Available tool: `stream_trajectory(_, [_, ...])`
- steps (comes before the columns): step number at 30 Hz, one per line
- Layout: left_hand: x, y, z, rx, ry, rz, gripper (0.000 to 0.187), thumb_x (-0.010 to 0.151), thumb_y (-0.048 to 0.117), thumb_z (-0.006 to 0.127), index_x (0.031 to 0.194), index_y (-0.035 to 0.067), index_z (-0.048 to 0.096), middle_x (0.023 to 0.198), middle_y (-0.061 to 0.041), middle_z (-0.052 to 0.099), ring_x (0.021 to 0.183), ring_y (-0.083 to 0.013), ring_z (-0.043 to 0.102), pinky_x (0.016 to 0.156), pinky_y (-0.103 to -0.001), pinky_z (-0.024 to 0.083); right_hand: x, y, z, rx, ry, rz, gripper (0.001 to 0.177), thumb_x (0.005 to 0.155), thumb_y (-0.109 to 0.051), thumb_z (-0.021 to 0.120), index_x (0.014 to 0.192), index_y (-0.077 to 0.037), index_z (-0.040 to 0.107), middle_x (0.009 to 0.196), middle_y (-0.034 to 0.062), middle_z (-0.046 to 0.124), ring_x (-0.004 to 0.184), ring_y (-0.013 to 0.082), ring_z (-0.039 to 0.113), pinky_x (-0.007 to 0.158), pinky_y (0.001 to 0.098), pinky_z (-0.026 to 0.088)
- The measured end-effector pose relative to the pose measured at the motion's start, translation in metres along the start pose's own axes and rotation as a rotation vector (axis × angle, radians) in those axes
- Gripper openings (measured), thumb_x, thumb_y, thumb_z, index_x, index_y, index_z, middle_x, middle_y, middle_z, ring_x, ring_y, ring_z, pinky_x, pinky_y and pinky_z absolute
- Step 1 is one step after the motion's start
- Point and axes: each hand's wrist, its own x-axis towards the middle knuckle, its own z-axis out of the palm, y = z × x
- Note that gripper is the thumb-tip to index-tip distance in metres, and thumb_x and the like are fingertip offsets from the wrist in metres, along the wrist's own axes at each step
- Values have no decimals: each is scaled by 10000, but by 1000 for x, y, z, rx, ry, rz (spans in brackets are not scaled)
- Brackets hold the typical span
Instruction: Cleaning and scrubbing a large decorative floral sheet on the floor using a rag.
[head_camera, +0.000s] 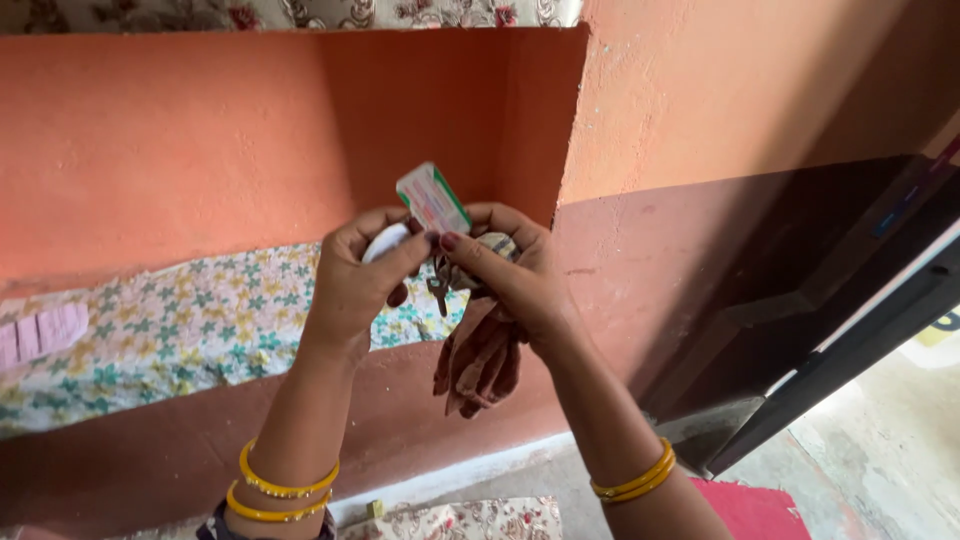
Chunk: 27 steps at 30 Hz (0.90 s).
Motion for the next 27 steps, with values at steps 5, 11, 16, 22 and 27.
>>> stream_trajectory(5, [38,24,-8,-5,-92,101,184,957,141,749,1100,26,737,813,19,708,628,0,568,505,-169,428,32,-16,7,-145,7,-108,380,896,-155,784,1224,-2,671,1020,53,730,908,99,708,817,261,609])
stream_trajectory(11, [80,37,-5,18,-96,249,152,945,99,730,1079,28,717,912,30,737,760,12,640,648,-163,535,65,-43,14,-435,-16,-288,478,861,-113,817,1285,-8,622,1036,46,714,932,80,685,825,251,603])
stream_trajectory(16, [110,41,-1,122,0,272,126,956,115,762,1055,46,728,807,34,677,621,10,531,488,-170,416,95,-64,9,-488,18,-349,395,875,-94,770,1233,-13,624,989,35,728,798,62,717,670,228,626])
stream_trajectory(22, [154,72,27,225,24,342,111,945,140,744,1046,92,746,792,31,701,615,-3,578,471,-173,459,145,-98,-15,-448,-54,-407,256,920,-91,743,1149,-10,663,920,31,718,680,45,657,522,213,525])
stream_trajectory(27, [206,90,43,289,35,448,110,937,121,730,1042,89,738,861,23,738,711,-19,666,532,-190,515,197,-130,-32,-512,-128,-511,217,936,-110,742,1129,-26,687,884,25,738,690,53,701,566,212,563])
